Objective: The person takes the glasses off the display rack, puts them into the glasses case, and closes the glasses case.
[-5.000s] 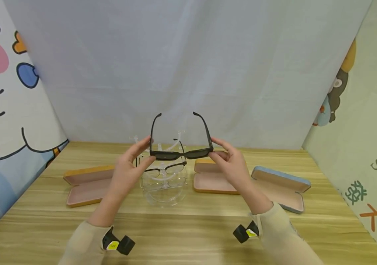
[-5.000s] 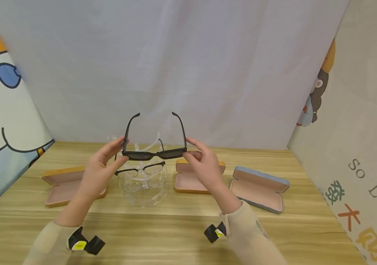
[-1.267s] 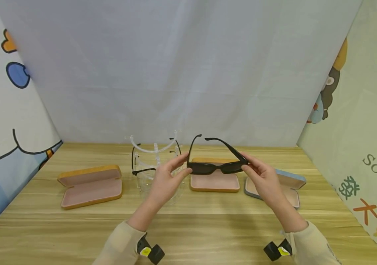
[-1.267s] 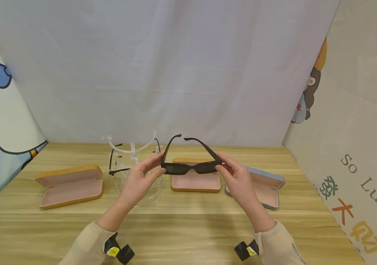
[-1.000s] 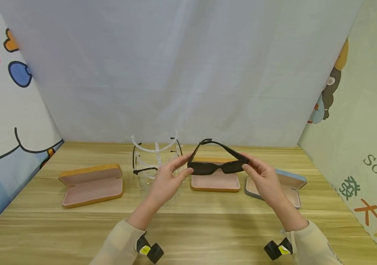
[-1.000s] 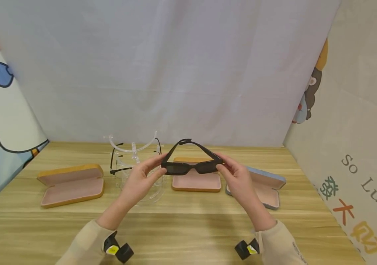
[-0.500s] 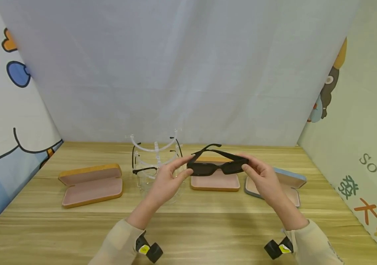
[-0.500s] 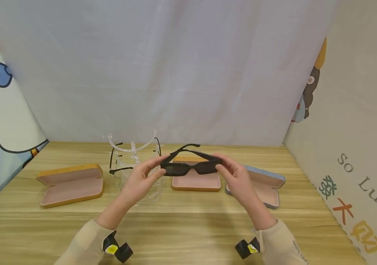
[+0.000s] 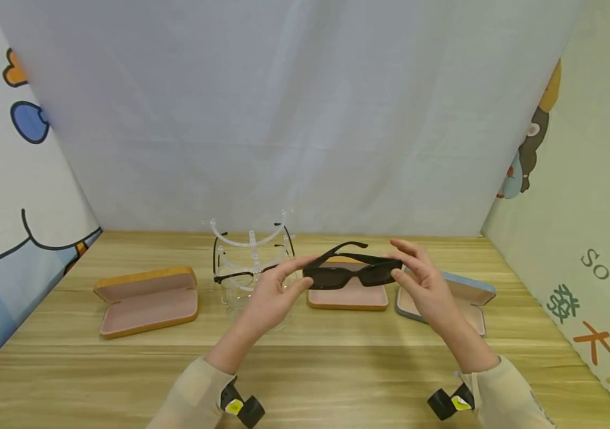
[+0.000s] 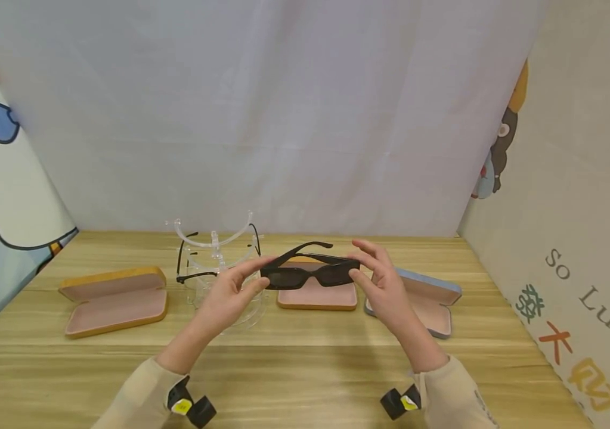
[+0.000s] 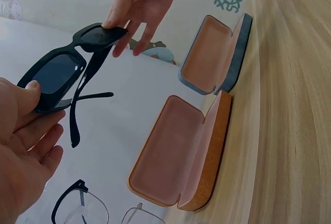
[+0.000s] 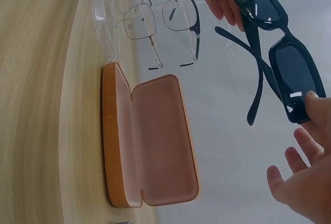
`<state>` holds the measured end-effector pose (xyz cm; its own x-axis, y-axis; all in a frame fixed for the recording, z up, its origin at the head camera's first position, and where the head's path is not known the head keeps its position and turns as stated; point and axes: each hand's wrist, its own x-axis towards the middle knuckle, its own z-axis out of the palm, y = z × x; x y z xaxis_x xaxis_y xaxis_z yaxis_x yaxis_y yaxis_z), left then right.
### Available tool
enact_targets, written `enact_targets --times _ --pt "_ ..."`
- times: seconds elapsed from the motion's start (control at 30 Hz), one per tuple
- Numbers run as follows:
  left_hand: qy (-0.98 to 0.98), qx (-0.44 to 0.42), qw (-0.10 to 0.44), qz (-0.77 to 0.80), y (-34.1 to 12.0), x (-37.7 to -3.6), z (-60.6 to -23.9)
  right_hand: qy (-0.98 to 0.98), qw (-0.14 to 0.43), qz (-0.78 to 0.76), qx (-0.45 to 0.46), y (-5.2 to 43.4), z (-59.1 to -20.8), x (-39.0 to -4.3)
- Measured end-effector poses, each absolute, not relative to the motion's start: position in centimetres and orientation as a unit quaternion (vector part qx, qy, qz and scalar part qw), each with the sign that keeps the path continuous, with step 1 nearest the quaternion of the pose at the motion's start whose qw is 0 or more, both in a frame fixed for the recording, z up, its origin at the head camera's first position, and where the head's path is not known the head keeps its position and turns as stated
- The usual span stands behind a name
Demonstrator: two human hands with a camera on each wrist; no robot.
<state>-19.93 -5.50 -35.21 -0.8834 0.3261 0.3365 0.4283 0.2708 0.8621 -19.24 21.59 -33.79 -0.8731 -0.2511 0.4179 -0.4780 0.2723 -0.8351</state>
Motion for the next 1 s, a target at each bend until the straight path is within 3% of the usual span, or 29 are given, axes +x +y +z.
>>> enact_targets --times 0.53,1.0 --pt "-0.747 -0.275 0.02 -0.605 -5.0 -20.2 -35.7 -0.77 0.076 0.584 0.246 21.5 -34.4 -19.2" --pt "-0.725 -0.263 -0.014 -0.637 -3.0 -20.8 -36.9 -0.778 0.056 0.604 0.164 23.2 -35.0 -18.4"
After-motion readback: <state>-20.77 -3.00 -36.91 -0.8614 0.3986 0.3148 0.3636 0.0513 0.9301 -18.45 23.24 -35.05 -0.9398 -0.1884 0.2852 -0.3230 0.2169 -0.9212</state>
